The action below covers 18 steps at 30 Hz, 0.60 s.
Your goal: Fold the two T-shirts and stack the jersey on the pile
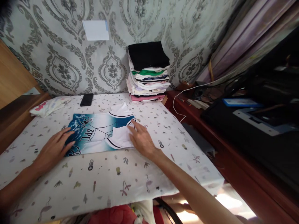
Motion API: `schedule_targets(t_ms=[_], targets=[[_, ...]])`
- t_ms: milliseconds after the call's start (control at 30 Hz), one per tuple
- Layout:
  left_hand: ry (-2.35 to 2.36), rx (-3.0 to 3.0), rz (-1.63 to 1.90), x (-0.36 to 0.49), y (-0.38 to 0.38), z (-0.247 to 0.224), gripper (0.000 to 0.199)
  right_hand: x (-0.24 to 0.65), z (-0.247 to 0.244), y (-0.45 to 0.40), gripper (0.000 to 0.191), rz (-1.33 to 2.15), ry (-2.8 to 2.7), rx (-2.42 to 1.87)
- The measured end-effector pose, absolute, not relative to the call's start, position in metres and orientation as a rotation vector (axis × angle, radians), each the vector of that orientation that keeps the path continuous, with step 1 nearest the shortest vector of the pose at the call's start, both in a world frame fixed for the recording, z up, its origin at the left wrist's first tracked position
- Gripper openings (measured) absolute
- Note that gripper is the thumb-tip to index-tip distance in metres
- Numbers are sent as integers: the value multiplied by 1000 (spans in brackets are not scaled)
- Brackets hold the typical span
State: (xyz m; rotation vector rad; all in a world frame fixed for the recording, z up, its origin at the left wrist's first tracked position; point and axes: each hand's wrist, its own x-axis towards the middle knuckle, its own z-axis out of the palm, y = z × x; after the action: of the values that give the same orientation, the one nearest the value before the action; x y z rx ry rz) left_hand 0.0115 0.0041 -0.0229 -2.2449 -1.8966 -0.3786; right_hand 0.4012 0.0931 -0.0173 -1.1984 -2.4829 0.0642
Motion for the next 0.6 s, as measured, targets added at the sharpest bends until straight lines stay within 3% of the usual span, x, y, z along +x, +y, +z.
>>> schedule_targets(t_ms=[200, 333, 433, 600], targets=[[-1861, -2591, -347, 18, 3, -40, 59, 396, -40, 88, 51, 442, -2619, -1054], [-2027, -2633, -549, 2, 29, -23, 55, 392, -21, 126, 40, 546, -2353, -1080], [-2070, -2567, -665, -17, 80, -9, 54, 367, 0, 182, 25, 778, -2063, -1323], [-2132, -2374, -331, -43, 165, -9, 48, 316, 11, 278, 35, 1061, -1735, -1731]])
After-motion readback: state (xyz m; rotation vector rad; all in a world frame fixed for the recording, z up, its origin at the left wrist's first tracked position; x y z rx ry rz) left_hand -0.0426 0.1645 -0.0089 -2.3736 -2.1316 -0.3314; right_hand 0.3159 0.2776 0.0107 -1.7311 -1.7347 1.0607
